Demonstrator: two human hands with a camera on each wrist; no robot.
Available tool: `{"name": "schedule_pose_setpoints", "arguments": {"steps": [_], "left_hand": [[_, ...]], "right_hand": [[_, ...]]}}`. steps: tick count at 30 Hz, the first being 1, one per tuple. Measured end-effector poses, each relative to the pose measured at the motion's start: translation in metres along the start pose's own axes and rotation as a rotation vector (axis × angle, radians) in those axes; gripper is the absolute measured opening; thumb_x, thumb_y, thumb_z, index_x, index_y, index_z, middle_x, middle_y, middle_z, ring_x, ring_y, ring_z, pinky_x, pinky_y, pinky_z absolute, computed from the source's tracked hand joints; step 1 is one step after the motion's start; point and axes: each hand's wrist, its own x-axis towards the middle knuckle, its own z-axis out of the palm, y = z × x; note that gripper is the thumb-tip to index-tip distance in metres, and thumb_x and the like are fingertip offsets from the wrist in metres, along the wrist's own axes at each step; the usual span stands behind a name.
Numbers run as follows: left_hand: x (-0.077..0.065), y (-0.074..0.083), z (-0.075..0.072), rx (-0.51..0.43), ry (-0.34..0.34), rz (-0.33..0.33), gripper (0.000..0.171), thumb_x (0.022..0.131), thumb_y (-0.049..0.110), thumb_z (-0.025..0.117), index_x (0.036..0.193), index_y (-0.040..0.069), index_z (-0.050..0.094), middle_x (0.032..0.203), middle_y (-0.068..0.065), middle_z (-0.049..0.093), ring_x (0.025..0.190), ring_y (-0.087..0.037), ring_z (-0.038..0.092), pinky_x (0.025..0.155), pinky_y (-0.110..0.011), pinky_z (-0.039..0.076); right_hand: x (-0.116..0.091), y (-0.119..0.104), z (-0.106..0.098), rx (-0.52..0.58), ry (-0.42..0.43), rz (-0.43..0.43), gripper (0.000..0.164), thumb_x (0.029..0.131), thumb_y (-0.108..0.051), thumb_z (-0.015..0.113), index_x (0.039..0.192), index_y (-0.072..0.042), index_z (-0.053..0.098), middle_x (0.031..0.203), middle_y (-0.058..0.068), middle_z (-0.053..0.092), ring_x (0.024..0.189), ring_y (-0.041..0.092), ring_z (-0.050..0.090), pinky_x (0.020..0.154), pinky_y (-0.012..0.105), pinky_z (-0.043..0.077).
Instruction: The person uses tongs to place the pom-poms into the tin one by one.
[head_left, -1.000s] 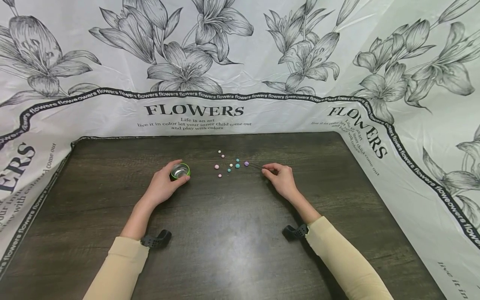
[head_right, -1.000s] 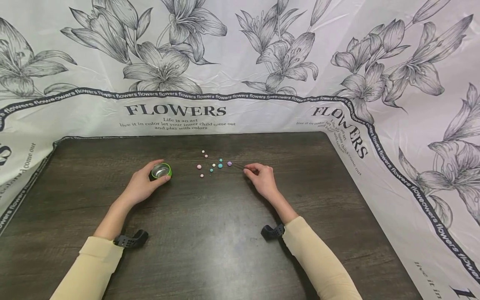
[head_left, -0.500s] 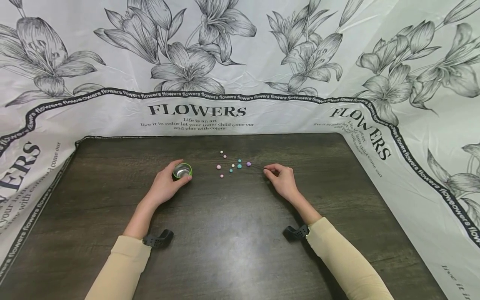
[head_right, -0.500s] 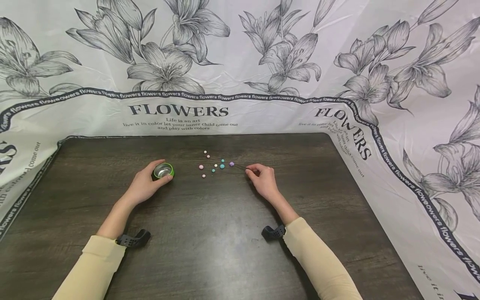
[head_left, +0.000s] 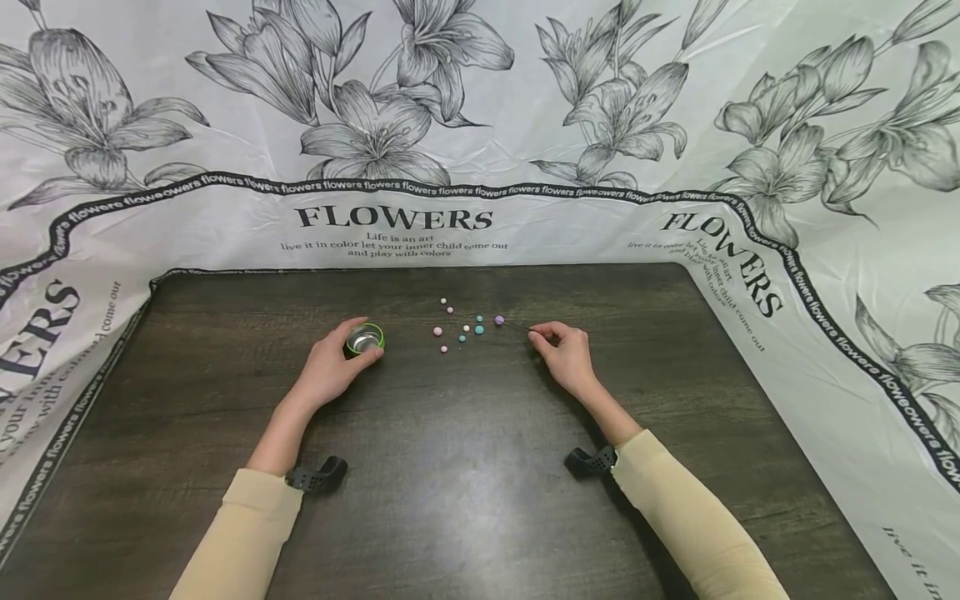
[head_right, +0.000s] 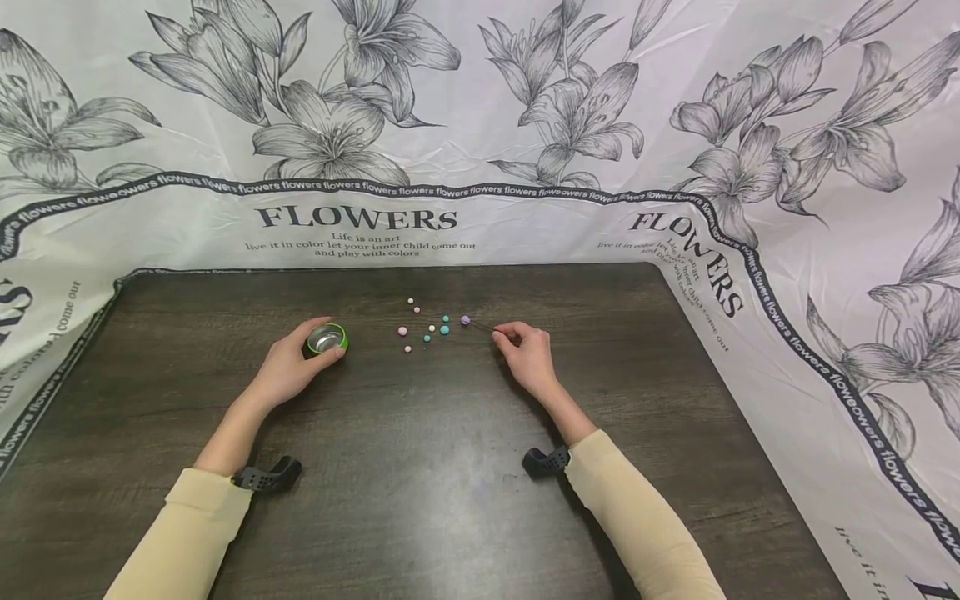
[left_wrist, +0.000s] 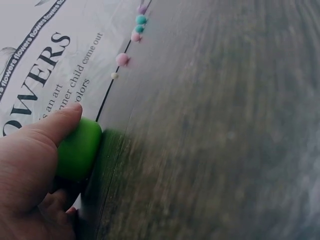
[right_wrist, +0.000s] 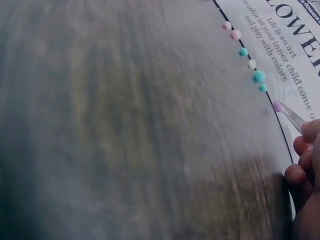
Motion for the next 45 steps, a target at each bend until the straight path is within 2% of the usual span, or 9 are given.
{"name": "schedule_pose_setpoints", "arguments": {"steps": [3, 10, 15, 19, 28, 40, 45], "left_hand": [[-0.001, 0.000, -0.001, -0.006, 0.004, 0.005, 0.076, 0.101, 0.046, 0.065, 0.160, 0.007, 0.035, 0.150, -0.027, 0.047, 0.134, -0.050, 0.045, 0.105, -0.067, 0.040], [-0.001, 0.001, 0.001, -0.019, 0.007, 0.010, 0.074, 0.102, 0.044, 0.065, 0.160, 0.008, 0.035, 0.149, -0.026, 0.047, 0.134, -0.050, 0.044, 0.106, -0.068, 0.038], [-0.002, -0.001, 0.001, -0.019, 0.009, 0.017, 0.073, 0.103, 0.042, 0.064, 0.160, 0.007, 0.035, 0.146, -0.027, 0.049, 0.134, -0.052, 0.043, 0.107, -0.070, 0.035], [-0.003, -0.002, 0.001, -0.022, 0.016, 0.021, 0.073, 0.103, 0.042, 0.064, 0.160, 0.007, 0.035, 0.144, -0.028, 0.050, 0.134, -0.052, 0.043, 0.106, -0.070, 0.035], [-0.004, 0.001, 0.003, -0.040, 0.016, 0.007, 0.072, 0.103, 0.041, 0.065, 0.159, 0.007, 0.036, 0.142, -0.028, 0.051, 0.133, -0.051, 0.044, 0.104, -0.068, 0.039], [-0.001, -0.001, 0.001, -0.034, 0.018, 0.009, 0.072, 0.102, 0.042, 0.065, 0.159, 0.008, 0.036, 0.146, -0.030, 0.047, 0.138, -0.054, 0.036, 0.109, -0.073, 0.029], [-0.002, -0.003, 0.002, -0.043, 0.025, 0.008, 0.072, 0.102, 0.044, 0.064, 0.159, 0.008, 0.037, 0.147, -0.030, 0.046, 0.137, -0.054, 0.038, 0.108, -0.073, 0.031]], "right_hand": [[0.002, -0.002, 0.001, 0.003, 0.015, -0.014, 0.011, 0.096, -0.010, 0.076, 0.102, -0.002, 0.080, 0.087, 0.008, 0.077, 0.075, 0.019, 0.069, 0.064, 0.023, 0.050], [0.009, -0.010, 0.006, 0.011, 0.039, -0.069, 0.011, 0.097, -0.010, 0.074, 0.103, -0.001, 0.079, 0.087, 0.010, 0.076, 0.069, 0.020, 0.068, 0.059, 0.025, 0.050], [0.014, -0.017, 0.013, 0.035, 0.021, -0.109, 0.012, 0.097, -0.007, 0.074, 0.104, 0.002, 0.078, 0.091, 0.013, 0.077, 0.077, 0.024, 0.072, 0.069, 0.037, 0.059], [0.020, -0.028, 0.021, 0.031, 0.041, -0.113, 0.012, 0.097, -0.007, 0.073, 0.103, 0.002, 0.078, 0.093, 0.014, 0.077, 0.081, 0.026, 0.073, 0.071, 0.043, 0.061], [0.027, -0.053, 0.040, 0.044, 0.012, -0.131, 0.013, 0.097, -0.007, 0.073, 0.105, 0.002, 0.078, 0.092, 0.013, 0.077, 0.078, 0.023, 0.072, 0.068, 0.038, 0.059], [0.031, -0.079, 0.073, 0.112, -0.058, -0.191, 0.012, 0.098, -0.006, 0.072, 0.104, 0.003, 0.077, 0.089, 0.011, 0.077, 0.077, 0.020, 0.073, 0.070, 0.033, 0.060], [0.034, -0.089, 0.082, 0.110, -0.088, -0.217, 0.011, 0.097, -0.005, 0.072, 0.104, 0.001, 0.078, 0.090, 0.011, 0.077, 0.076, 0.019, 0.072, 0.069, 0.030, 0.060]]}}
